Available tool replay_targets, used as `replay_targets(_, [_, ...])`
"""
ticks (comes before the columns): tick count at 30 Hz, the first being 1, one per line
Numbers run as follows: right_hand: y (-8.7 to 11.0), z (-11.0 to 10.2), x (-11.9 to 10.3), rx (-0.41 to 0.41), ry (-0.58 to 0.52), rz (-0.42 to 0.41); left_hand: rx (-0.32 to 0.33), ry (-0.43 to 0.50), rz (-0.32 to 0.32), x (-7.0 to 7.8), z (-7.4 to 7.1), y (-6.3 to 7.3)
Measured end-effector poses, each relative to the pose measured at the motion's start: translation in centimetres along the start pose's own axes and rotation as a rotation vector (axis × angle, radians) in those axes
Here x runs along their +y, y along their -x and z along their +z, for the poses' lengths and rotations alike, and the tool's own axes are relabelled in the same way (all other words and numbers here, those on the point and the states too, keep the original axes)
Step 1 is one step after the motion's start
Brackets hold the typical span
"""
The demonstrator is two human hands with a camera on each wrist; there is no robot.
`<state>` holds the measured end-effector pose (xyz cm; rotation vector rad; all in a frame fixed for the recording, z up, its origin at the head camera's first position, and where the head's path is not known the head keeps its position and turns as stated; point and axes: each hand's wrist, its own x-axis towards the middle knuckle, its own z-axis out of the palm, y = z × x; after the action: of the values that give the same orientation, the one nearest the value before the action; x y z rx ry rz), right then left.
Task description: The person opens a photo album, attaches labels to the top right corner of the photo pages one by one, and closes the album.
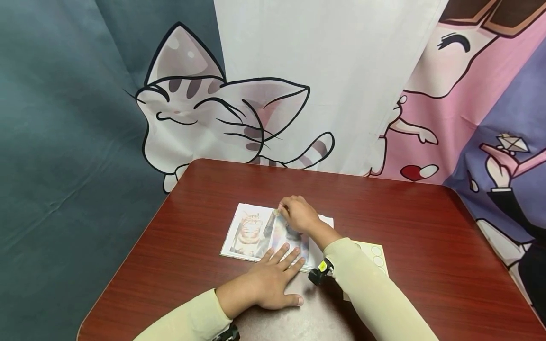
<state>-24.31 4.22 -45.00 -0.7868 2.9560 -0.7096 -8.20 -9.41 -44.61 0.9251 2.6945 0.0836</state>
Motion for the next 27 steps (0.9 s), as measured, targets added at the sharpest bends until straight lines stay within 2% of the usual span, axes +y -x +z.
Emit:
replay_targets(13, [-0.9, 0.2, -0.1, -0.011, 0.096, -0.027, 0.008, -0.017, -0.001, 0.1, 0.2, -0.1])
replay_targets(27, [-1.6, 1.0, -0.4, -0.044, 0.093, -0.009, 0.011, -0.009, 0.003, 0.1, 0.2, -0.1])
